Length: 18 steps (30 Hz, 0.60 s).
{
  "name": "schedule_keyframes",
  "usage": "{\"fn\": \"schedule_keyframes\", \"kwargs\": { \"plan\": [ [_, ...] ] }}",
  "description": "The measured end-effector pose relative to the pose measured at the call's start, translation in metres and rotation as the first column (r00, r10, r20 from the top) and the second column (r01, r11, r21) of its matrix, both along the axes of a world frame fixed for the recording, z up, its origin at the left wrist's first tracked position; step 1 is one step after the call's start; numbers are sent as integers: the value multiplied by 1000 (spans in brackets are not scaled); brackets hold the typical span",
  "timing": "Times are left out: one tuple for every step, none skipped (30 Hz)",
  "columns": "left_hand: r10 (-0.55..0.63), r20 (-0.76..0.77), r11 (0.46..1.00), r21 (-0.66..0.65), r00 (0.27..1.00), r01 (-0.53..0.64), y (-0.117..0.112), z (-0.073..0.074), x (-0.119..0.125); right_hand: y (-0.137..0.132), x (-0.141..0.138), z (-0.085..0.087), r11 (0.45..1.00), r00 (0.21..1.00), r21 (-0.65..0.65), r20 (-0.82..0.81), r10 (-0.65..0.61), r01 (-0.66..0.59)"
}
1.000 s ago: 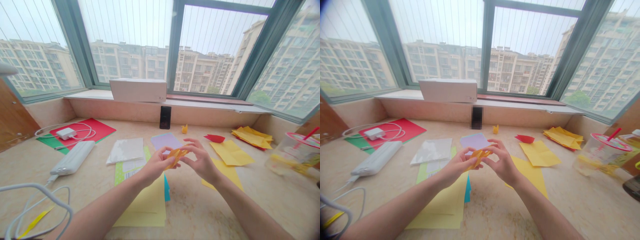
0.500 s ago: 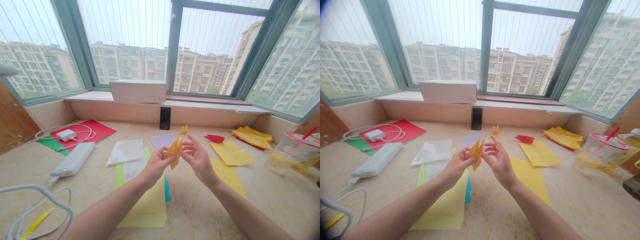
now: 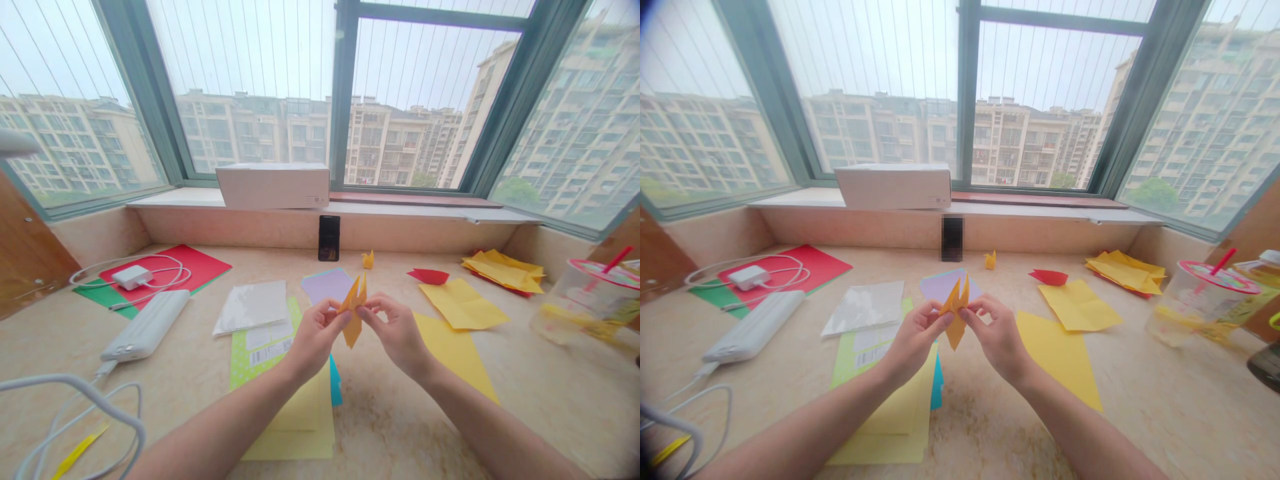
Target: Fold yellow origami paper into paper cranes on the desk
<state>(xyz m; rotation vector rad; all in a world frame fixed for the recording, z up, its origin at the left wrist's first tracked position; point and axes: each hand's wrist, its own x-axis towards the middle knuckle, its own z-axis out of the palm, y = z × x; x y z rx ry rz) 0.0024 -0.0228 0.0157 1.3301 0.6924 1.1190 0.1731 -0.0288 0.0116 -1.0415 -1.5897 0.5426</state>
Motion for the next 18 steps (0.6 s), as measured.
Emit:
{"fn": "schedule_keyframes", "kwargs": {
  "plan": [
    [25, -5, 1000, 19, 1000, -24, 1, -1, 0, 0, -2, -1, 1000, 1000, 21, -22, 10, -10],
    [49, -8, 998, 38, 999, -48, 2, -2, 0, -1, -4, -2, 999, 999, 46, -45, 18, -16],
    [75, -9, 996, 57, 997, -74, 2, -3, 1, -2, -6, -4, 997, 997, 71, -67, 24, -19],
    [112, -10, 991, 78, 994, -111, 3, -4, 1, -3, -9, -5, 995, 996, 94, -84, 29, -21],
    [170, -13, 980, 105, 985, -168, 3, -6, 1, -4, -11, -6, 993, 995, 112, -98, 37, -26],
    [247, -16, 961, 136, 969, -243, 3, -7, 1, -4, -13, -7, 992, 993, 123, -110, 49, -35],
    [328, -20, 932, 168, 944, -321, 3, -8, 1, -5, -15, -7, 990, 991, 128, -120, 67, -51],
    [394, -29, 903, 198, 919, -381, 4, -8, 0, -5, -16, -8, 989, 989, 127, -123, 86, -71],
    [429, -39, 885, 220, 902, -411, 3, -8, 0, -6, -17, -9, 988, 987, 123, -121, 104, -89],
    [430, -46, 884, 226, 902, -410, 3, -8, 0, -6, -18, -9, 987, 987, 119, -111, 119, -105],
    [401, -47, 897, 219, 915, -383, 3, -7, 0, -6, -18, -10, 986, 987, 117, -94, 130, -118],
    [355, -37, 918, 204, 934, -341, 3, -6, 0, -6, -18, -11, 985, 988, 119, -70, 137, -128],
    [305, -18, 937, 186, 952, -296, 2, -4, 0, -6, -18, -11, 983, 989, 128, -45, 141, -134],
    [258, 10, 952, 166, 966, -256, 1, -3, 1, -6, -17, -12, 980, 990, 142, -20, 141, -137],
    [218, 38, 964, 145, 975, -221, 1, -1, 1, -5, -17, -12, 978, 991, 158, 5, 137, -136],
    [182, 59, 974, 125, 981, -188, 0, 0, 2, -5, -16, -13, 976, 992, 175, 28, 126, -129],
    [150, 76, 982, 108, 986, -157, -1, 0, 2, -5, -16, -13, 974, 993, 193, 50, 108, -115],
    [121, 86, 987, 92, 989, -129, -2, 1, 3, -5, -15, -13, 973, 994, 209, 71, 89, -102]
  ]
}}
